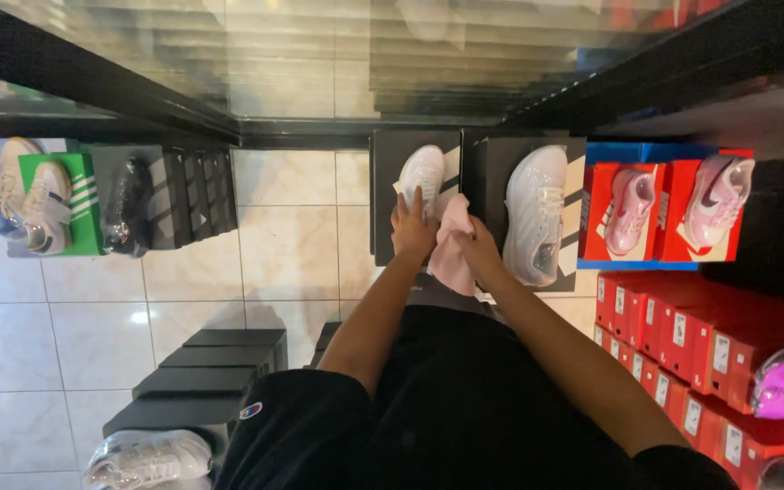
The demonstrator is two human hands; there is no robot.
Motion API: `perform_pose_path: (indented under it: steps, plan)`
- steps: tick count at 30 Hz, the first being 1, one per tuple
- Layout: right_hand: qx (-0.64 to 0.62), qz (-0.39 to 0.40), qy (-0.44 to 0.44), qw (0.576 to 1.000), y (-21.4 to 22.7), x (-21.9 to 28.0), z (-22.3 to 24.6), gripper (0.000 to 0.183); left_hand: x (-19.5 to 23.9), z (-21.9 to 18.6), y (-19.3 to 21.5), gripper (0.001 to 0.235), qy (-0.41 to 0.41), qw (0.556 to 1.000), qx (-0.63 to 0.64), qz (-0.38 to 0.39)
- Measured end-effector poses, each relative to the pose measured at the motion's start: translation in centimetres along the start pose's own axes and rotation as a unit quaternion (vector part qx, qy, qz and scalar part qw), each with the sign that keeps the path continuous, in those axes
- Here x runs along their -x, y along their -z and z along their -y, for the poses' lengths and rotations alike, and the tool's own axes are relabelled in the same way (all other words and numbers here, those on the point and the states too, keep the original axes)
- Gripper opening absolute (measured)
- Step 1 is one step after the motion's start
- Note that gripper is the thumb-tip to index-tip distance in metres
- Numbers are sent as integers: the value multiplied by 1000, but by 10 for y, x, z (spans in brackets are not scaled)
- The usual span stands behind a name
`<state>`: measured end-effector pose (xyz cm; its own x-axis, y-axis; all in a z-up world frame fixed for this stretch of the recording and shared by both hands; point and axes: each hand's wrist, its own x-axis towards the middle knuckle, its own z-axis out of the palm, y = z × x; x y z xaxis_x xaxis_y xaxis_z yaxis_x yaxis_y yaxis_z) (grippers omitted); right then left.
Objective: Cleaning shoe boxes with a cloth and inspecting the shoes inside
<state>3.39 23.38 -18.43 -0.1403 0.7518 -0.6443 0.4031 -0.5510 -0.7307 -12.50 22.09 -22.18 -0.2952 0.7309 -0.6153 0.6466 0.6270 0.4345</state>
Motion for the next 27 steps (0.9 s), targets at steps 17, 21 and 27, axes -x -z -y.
perform_pose_path:
  steps: [17, 21, 27]
  plan:
    - [-157, 98, 148, 972, 42, 65, 11, 54, 71, 1, -51, 60, -404, 847, 143, -313]
    - [-167, 171, 106, 965, 67, 118, 29, 32, 195, -51, -49, 46, -160, 868, 391, -263]
    - [-121, 437, 200, 868, 73, 222, 5, 67, 308, -44, -86, 30, -35, 749, 476, -460]
